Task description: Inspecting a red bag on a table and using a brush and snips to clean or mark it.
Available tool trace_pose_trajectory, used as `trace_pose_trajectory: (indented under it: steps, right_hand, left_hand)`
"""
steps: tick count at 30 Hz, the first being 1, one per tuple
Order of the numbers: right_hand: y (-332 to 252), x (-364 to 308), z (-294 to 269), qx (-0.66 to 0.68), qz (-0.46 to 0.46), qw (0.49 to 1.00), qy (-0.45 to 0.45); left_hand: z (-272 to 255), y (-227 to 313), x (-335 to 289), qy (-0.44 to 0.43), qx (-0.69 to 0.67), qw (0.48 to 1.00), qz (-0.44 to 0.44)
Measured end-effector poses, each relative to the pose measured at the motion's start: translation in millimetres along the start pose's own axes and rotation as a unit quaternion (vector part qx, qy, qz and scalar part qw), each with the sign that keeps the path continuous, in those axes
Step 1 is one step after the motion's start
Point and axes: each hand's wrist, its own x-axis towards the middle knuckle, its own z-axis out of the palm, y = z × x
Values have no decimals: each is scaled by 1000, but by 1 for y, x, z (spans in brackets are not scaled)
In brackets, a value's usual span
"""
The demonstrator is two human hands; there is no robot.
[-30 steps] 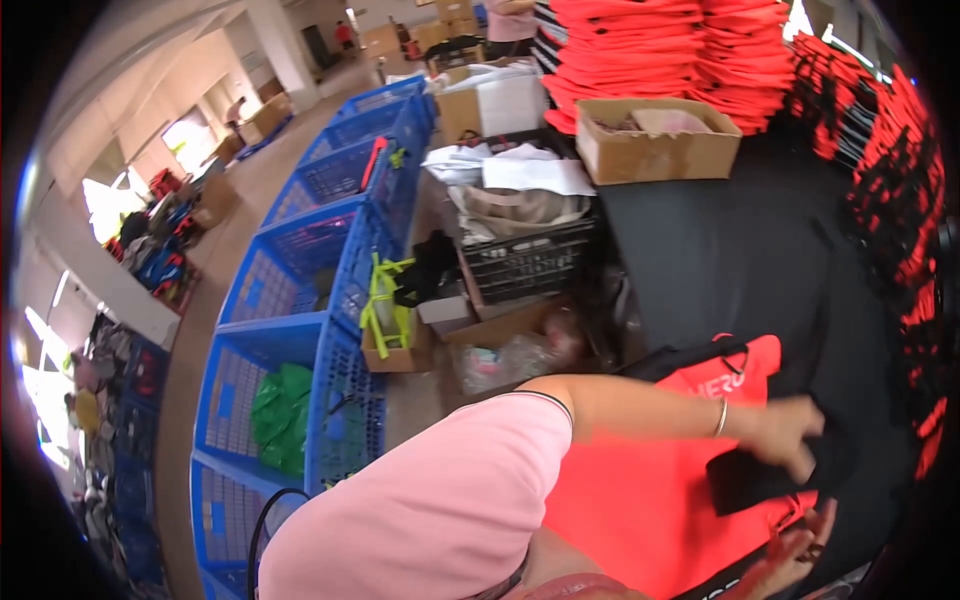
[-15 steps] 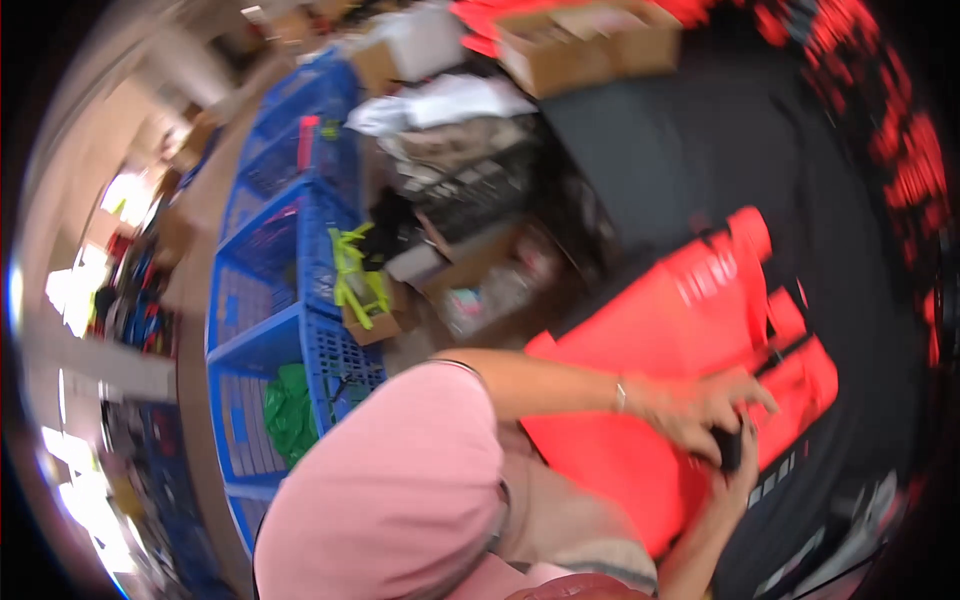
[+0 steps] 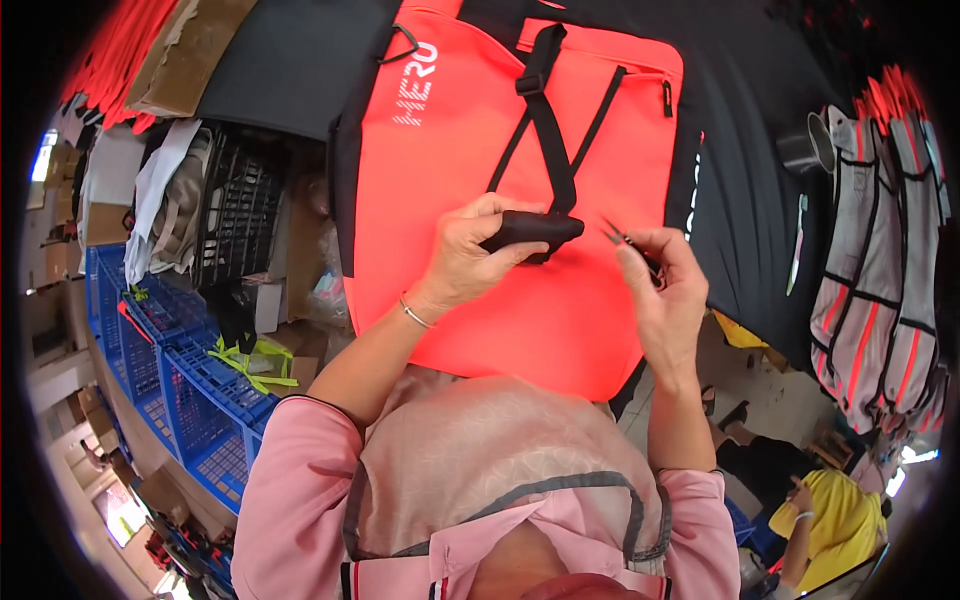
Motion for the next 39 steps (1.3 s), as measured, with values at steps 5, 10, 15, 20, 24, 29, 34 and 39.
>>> trace_pose_trajectory:
  steps: [5, 10, 15, 20, 24, 29, 34, 39]
  right_hand:
    - [6, -3, 7, -71, -35, 997, -22]
    - [8, 4, 11, -108, -58, 992, -42]
    - [8, 8, 10, -136, -85, 985, -62]
    - [6, 14, 7, -153, -109, 977, -98]
    - [13, 20, 6, -96, -61, 984, -136]
    - [16, 16, 3, -28, -18, 992, -119]
    - [14, 12, 8, -24, -2, 995, -100]
    - [12, 17, 8, -75, -43, 988, -126]
  left_hand:
    - [-1, -3, -2, -23, 25, 999, 26]
    - [-4, -2, -1, -43, 74, 993, 78]
    - [-7, -3, -1, -51, 89, 991, 86]
    - [-9, -7, -1, -68, 61, 993, 76]
    - [-12, -9, 0, -82, 43, 994, 65]
    - [-12, -11, -1, -83, 21, 995, 54]
    - [-12, -13, -1, -84, 25, 994, 61]
    - [-12, -13, -1, -90, 12, 994, 58]
